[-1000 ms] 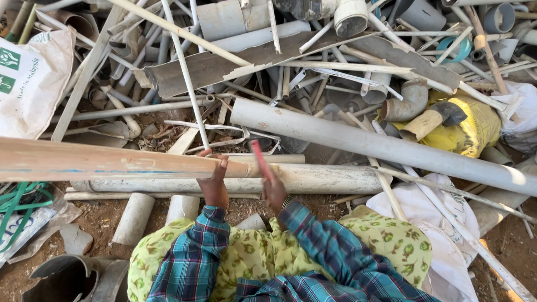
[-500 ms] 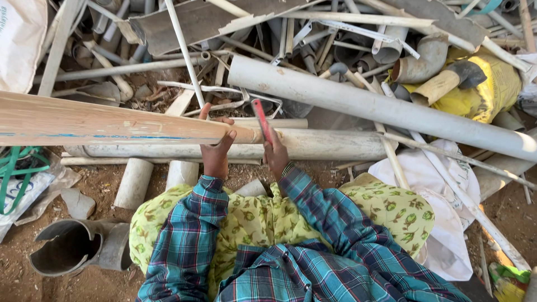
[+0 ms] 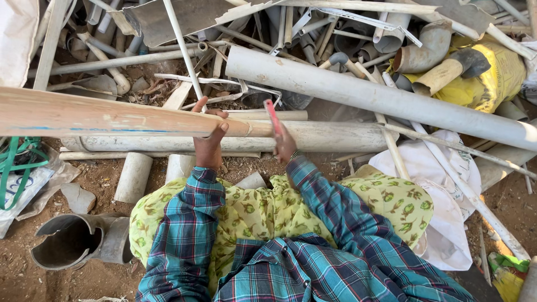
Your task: The person is using a handheld tool to scrape the surface of a beige PVC pipe while sitting on the ground in a pile of scrap materials.
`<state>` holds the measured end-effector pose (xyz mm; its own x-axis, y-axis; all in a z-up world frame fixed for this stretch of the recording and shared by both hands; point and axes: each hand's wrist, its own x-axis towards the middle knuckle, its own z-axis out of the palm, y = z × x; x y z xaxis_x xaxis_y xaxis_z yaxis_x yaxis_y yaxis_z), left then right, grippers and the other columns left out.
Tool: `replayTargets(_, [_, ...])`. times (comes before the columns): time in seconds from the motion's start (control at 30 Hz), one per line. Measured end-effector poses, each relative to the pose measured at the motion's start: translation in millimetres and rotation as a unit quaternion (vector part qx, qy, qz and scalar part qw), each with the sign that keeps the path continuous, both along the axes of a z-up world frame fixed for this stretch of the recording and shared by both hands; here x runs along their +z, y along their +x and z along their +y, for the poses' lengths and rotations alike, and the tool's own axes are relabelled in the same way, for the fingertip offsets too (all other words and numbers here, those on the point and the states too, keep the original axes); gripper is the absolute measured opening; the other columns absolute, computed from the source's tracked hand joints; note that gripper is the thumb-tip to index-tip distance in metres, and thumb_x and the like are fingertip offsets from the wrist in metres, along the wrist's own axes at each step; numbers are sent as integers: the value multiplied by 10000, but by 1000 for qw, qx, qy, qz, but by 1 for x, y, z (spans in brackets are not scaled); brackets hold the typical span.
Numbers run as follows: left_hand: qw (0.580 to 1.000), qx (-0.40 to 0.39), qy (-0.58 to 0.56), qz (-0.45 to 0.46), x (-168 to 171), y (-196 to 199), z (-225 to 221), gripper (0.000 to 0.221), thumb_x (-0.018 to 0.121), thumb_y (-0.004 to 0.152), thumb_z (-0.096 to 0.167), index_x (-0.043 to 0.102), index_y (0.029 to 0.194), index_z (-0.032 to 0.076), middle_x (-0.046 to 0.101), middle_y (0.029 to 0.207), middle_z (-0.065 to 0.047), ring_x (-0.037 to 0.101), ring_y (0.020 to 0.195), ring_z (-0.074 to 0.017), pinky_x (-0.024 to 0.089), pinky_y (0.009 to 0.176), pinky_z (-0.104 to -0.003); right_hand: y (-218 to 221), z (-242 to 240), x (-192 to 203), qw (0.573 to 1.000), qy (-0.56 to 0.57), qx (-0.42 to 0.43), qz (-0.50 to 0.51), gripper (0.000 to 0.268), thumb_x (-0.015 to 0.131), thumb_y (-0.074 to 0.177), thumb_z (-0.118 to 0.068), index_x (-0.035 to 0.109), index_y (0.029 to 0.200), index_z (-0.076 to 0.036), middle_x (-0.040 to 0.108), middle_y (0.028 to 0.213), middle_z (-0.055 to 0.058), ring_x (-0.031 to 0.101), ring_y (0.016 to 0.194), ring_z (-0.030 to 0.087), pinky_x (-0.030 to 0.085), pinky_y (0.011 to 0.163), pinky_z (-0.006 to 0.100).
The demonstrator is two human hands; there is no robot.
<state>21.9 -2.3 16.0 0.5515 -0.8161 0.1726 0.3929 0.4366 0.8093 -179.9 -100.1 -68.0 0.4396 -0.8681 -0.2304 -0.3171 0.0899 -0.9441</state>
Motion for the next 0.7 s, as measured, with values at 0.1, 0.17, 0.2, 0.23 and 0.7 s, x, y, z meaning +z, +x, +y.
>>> replayTargets(0.1, [1000, 14, 12, -15, 2, 1, 0, 862, 810, 840, 69, 365, 1578, 57, 687, 1084, -60, 642, 1122, -184, 503, 1100, -373, 4, -3, 10, 998, 59, 13, -6, 647, 400, 1025, -291, 241, 1644, -186, 646, 945, 111, 508, 471, 82, 472, 339, 256])
replayTargets(0.17, [1000, 1, 10, -11, 4, 0, 0, 890, 825, 830, 83, 351, 1583, 59, 682, 1094, -58, 631, 1122, -183, 498, 1075, -391, 4, -4, 13, 997, 62, 38, 13, 633, 396, 1075, -314, 237, 1677, -204, 578, 849, 168, 483, 465, 98, 470, 346, 247])
replayTargets(0.2, [1000, -6, 10, -8, 4, -1, 1, 904, 833, 825, 90, 345, 1585, 59, 679, 1098, -57, 625, 1122, -183, 495, 1063, -400, 3, -3, 13, 998, 46, 48, 4, 632, 405, 1083, -314, 249, 1685, -201, 575, 832, 211, 480, 451, 106, 466, 354, 240])
replayTargets(0.23, [1000, -5, -8, -18, 4, -2, 1, 936, 842, 834, 107, 309, 1602, 74, 679, 1101, -57, 629, 1133, -188, 497, 1085, -408, 1, -2, 13, 998, 30, 58, -5, 631, 414, 1091, -314, 261, 1692, -198, 572, 814, 255, 477, 437, 115, 462, 361, 232])
replayTargets(0.7, [994, 76, 18, -82, 10, -27, 5, 1080, 788, 900, 247, 75, 1699, 102, 695, 1185, -63, 661, 1195, -201, 539, 1111, -431, -3, 0, -24, 998, -56, 1, 0, 597, 390, 1064, -268, 271, 1645, -202, 656, 983, 165, 514, 465, 94, 493, 351, 249])
